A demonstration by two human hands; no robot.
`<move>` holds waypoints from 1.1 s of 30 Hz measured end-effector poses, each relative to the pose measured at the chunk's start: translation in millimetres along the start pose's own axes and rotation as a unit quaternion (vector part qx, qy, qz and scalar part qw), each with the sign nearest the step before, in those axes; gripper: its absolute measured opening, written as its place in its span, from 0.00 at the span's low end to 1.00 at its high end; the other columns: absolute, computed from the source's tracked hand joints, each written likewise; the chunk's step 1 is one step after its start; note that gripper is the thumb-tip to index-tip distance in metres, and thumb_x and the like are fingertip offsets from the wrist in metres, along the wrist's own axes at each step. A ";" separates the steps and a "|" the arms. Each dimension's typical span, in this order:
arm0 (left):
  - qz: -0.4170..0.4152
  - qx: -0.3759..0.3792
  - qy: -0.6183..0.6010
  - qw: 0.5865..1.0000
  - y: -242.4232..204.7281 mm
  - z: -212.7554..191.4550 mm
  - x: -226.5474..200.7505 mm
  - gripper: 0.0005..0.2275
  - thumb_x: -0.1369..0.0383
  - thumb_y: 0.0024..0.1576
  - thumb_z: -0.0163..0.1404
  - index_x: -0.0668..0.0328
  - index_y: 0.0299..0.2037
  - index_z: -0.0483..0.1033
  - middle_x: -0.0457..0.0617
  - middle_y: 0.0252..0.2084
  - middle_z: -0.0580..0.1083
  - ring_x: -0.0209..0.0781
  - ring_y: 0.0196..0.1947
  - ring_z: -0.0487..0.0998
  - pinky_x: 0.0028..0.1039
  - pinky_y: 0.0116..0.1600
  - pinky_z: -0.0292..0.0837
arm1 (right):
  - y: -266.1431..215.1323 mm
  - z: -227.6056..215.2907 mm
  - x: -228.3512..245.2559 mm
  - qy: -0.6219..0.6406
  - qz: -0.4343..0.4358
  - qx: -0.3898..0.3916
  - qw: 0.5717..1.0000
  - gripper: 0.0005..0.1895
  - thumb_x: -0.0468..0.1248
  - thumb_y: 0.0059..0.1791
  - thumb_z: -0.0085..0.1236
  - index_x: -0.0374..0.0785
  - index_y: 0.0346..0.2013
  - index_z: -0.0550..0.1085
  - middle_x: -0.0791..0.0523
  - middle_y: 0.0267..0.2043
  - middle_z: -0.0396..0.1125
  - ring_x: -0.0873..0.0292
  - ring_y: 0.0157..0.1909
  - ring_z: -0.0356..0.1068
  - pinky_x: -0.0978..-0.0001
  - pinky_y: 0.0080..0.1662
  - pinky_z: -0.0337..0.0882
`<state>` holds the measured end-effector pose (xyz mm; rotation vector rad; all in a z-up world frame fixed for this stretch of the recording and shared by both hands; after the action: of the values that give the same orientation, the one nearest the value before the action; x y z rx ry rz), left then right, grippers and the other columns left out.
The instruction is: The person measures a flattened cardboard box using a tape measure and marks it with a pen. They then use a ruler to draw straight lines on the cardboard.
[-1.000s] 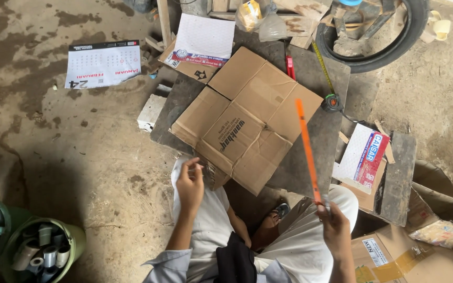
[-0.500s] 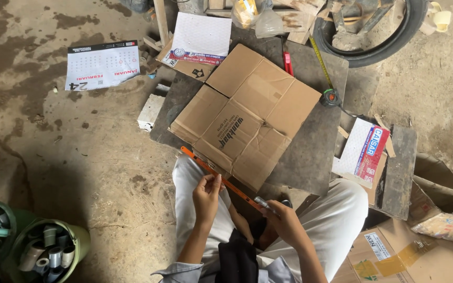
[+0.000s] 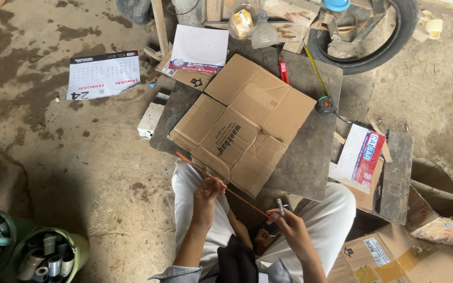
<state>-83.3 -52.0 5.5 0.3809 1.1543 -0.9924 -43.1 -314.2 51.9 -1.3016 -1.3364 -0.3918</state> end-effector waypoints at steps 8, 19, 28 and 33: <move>0.010 0.140 -0.068 0.988 7.0 2.9 -4.0 0.18 0.56 0.56 0.60 0.49 0.54 0.77 0.42 0.44 0.76 0.31 0.45 0.75 0.18 0.41 0.66 | -1.1 -5.4 -5.8 0.122 -0.072 -0.007 0.990 0.14 0.40 0.51 0.59 0.34 0.45 0.82 0.57 0.25 0.70 0.63 0.32 0.69 0.71 0.38 0.69; -0.038 -0.058 0.070 0.995 6.4 -4.9 4.0 0.09 0.63 0.56 0.59 0.54 0.42 0.76 0.45 0.38 0.79 0.34 0.41 0.81 0.24 0.47 0.73 | 4.2 13.9 -22.1 -0.105 -0.032 -0.087 0.990 0.05 0.40 0.49 0.62 0.47 0.37 0.82 0.62 0.26 0.77 0.70 0.31 0.71 0.76 0.38 0.70; 0.007 -0.154 0.289 0.945 12.8 -19.1 -7.1 0.12 0.70 0.62 0.48 0.58 0.55 0.73 0.49 0.51 0.77 0.40 0.47 0.78 0.25 0.50 0.78 | 15.8 3.3 -46.0 0.198 0.038 -0.093 0.975 0.12 0.41 0.54 0.56 0.33 0.36 0.77 0.54 0.20 0.63 0.68 0.18 0.48 0.77 0.22 0.46; 0.070 -0.158 0.337 0.926 39.0 -41.1 -5.3 0.13 0.68 0.62 0.47 0.57 0.56 0.73 0.49 0.53 0.76 0.40 0.46 0.77 0.29 0.45 0.78 | 30.8 5.3 -57.5 0.304 0.035 -0.079 0.949 0.11 0.41 0.55 0.54 0.36 0.40 0.74 0.59 0.22 0.59 0.69 0.20 0.49 0.78 0.24 0.45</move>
<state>-75.9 0.5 -14.9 0.5568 1.8509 -0.5339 -36.8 -325.3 -12.3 -1.2163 -0.7479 -0.7917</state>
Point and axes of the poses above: each hand's wrist, its own y-axis towards the middle knuckle, its own z-axis out of the palm, x = y × z, the point moved 2 cm from there along y, towards the middle knuckle
